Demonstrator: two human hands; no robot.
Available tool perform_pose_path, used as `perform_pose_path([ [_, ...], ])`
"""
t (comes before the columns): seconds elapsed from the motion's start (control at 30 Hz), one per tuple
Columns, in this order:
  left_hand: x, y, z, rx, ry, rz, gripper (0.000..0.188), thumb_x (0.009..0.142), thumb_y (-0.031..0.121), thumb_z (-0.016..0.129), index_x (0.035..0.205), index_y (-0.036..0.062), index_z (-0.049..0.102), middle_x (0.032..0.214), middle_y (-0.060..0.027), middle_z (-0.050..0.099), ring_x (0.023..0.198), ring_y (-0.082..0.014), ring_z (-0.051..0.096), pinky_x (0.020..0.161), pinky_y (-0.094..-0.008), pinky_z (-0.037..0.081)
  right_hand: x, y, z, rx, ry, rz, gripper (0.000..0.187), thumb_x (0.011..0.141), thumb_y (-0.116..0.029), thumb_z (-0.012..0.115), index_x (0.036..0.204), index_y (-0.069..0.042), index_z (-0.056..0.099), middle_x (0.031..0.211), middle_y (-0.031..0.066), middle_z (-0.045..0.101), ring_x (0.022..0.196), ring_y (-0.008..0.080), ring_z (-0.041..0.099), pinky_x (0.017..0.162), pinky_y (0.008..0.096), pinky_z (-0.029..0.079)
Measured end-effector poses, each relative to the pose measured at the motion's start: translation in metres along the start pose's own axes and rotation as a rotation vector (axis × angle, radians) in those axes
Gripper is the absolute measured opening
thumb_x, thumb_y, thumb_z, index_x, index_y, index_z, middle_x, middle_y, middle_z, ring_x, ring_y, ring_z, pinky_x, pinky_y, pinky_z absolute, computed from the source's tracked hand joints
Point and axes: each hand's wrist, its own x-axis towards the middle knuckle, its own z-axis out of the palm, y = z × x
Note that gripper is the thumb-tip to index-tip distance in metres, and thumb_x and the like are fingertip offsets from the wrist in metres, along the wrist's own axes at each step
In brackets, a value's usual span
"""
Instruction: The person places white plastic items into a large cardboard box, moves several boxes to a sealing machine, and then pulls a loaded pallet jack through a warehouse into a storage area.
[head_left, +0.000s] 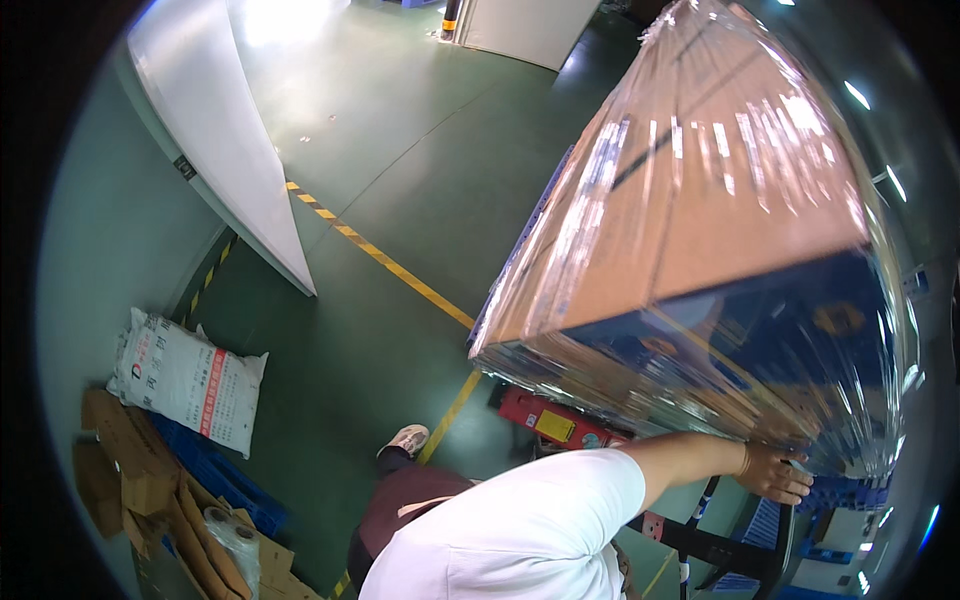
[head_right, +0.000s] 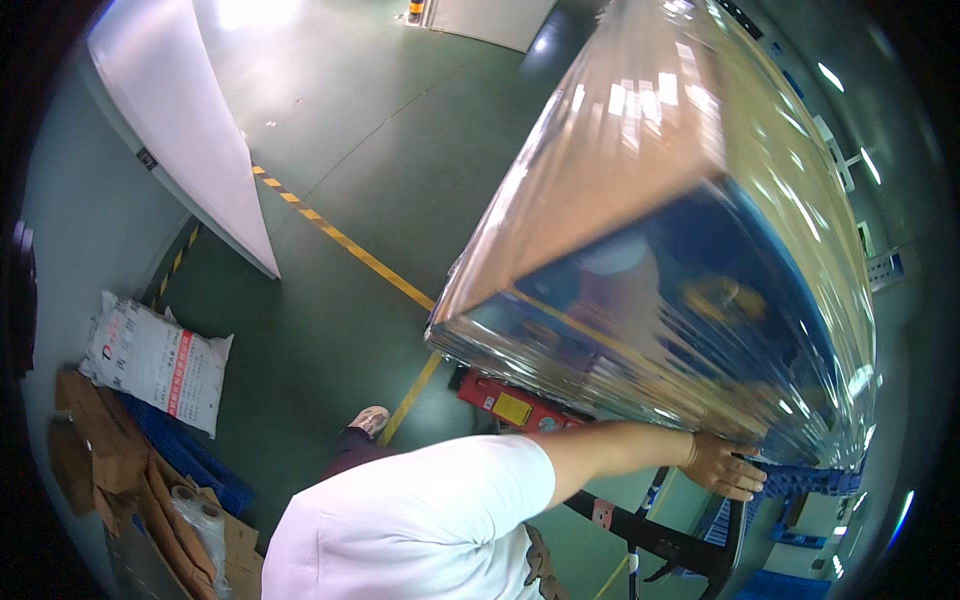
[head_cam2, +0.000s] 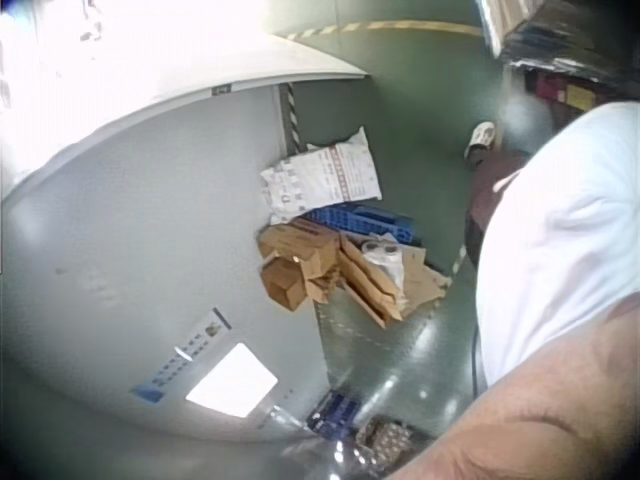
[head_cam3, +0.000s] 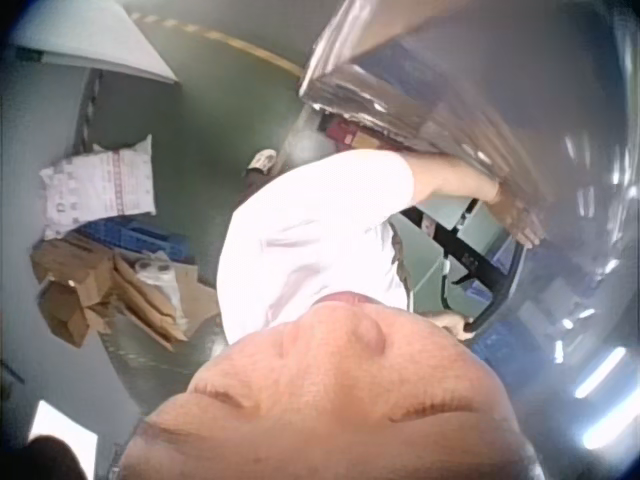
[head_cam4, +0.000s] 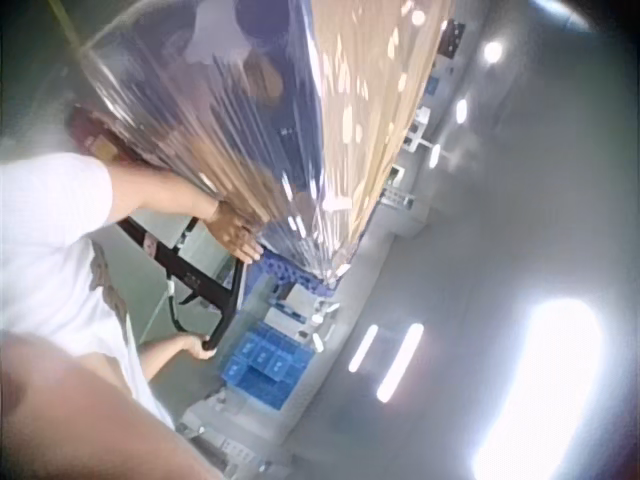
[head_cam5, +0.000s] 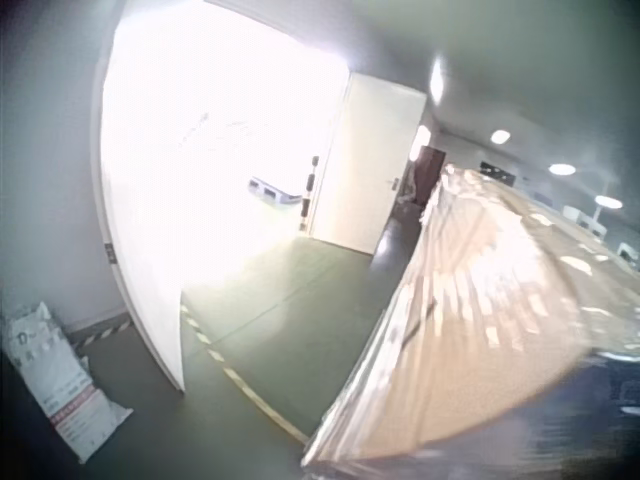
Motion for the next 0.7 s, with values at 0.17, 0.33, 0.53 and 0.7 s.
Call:
perform_pose_path([
  [0.17, -0.008, 0.006, 0.023, 0.008, -0.007, -0.020, 0.037, 0.088, 0.017, 0.042, 0.125, 0.0111, 0.041, 0.128, -0.0087, 0.049, 0.125, -0.0248, 0.042, 0.109, -0.0548, 0.015, -0.013, 0.028, 0.037, 0.049, -0.005, -0.027, 0.037, 0.077, -0.032, 0.070, 0.094, 0.000, 0.060, 0.088, 0.0153, 0.056, 0.069, 0.0312, 0.056, 0.061, 0.0403, 0.048],
  [0.33, -0.016, 0.004, 0.053, -0.032, 0.070, -0.046, 0.032, 0.086, 0.019, 0.046, 0.117, 0.0120, 0.050, 0.120, -0.0069, 0.054, 0.118, -0.0258, 0.047, 0.105, -0.0534, 0.025, -0.021, 0.043, 0.055, 0.052, -0.022, -0.002, 0.036, 0.077, -0.031, 0.071, 0.092, 0.000, 0.061, 0.087, 0.0155, 0.058, 0.068, 0.0312, 0.057, 0.061, 0.0405, 0.049],
  [0.53, -0.021, 0.000, 0.098, -0.016, 0.142, -0.063, 0.032, 0.086, 0.019, 0.044, 0.117, 0.0120, 0.050, 0.119, -0.0070, 0.054, 0.116, -0.0264, 0.048, 0.104, -0.0531, 0.027, -0.028, 0.068, 0.106, 0.044, -0.022, 0.076, 0.034, 0.076, -0.030, 0.071, 0.089, 0.000, 0.061, 0.085, 0.0158, 0.060, 0.068, 0.0313, 0.059, 0.062, 0.0408, 0.049],
  [0.7, -0.031, -0.001, 0.136, -0.130, 0.059, -0.098, 0.033, 0.085, 0.016, 0.044, 0.116, 0.0102, 0.051, 0.120, -0.0094, 0.053, 0.117, -0.0280, 0.047, 0.104, -0.0528, 0.027, -0.043, 0.107, 0.147, 0.020, -0.020, 0.149, 0.033, 0.075, -0.029, 0.072, 0.087, 0.001, 0.062, 0.083, 0.0160, 0.062, 0.068, 0.0313, 0.060, 0.062, 0.0410, 0.049],
])
